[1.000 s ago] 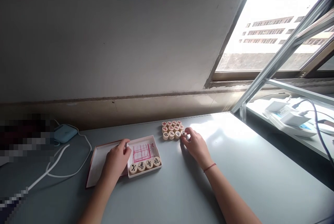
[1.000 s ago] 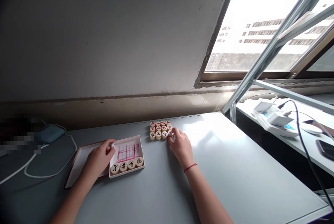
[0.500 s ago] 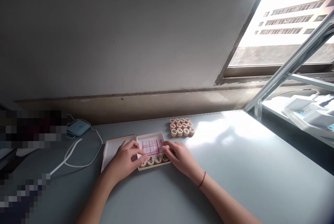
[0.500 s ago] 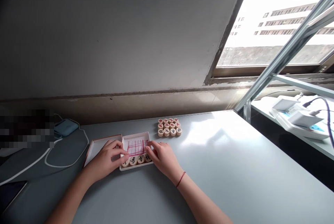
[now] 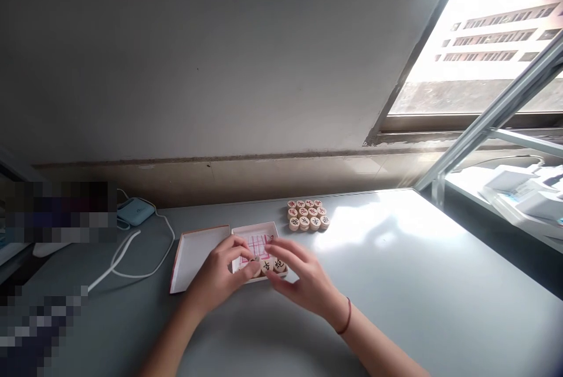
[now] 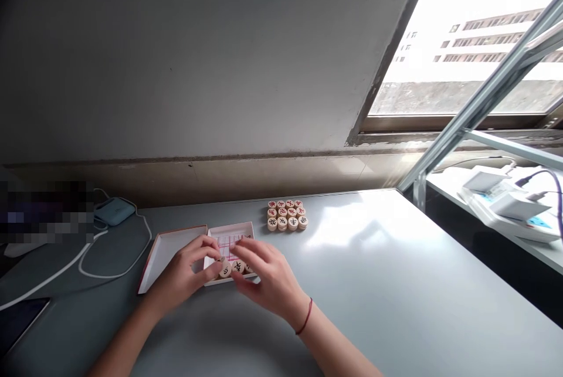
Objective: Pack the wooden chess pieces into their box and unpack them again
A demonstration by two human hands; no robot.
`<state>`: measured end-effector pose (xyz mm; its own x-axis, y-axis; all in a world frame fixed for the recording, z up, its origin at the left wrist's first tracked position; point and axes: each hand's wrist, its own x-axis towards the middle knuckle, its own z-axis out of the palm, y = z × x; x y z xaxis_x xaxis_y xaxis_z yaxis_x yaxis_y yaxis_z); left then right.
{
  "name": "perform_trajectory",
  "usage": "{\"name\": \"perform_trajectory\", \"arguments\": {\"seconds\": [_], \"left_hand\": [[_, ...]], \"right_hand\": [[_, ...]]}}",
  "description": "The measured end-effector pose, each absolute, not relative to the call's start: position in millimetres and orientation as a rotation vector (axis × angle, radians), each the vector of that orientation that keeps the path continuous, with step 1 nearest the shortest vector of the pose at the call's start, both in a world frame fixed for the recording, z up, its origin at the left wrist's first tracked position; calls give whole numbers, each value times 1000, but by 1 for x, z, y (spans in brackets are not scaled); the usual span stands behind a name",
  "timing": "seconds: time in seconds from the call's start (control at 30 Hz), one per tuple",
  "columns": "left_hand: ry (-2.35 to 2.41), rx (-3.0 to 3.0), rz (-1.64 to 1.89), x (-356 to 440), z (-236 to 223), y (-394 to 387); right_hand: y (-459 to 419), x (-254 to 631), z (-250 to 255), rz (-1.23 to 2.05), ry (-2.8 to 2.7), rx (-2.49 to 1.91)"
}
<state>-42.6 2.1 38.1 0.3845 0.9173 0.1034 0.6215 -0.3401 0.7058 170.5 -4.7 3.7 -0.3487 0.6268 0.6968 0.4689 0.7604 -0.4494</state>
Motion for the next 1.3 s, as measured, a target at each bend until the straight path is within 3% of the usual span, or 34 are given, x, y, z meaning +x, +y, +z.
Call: {"name": "perform_trajectory", "arguments": {"seconds": [0.3,0.5,0.67,1.3], "left_hand": [[1202,2017,637,-24,34,-5],[1555,2242,461,-47,26,4],[1495,2260,229,-60,27,4],[1485,2027,131,-59,46,2]], "right_hand": [[-14,171,23,299,-2040,-735],[10,212,12,362,-2000,-1240],[22,224,-3,401,-2095,-1472],[25,224,-9,554,-2083,-1550]]}}
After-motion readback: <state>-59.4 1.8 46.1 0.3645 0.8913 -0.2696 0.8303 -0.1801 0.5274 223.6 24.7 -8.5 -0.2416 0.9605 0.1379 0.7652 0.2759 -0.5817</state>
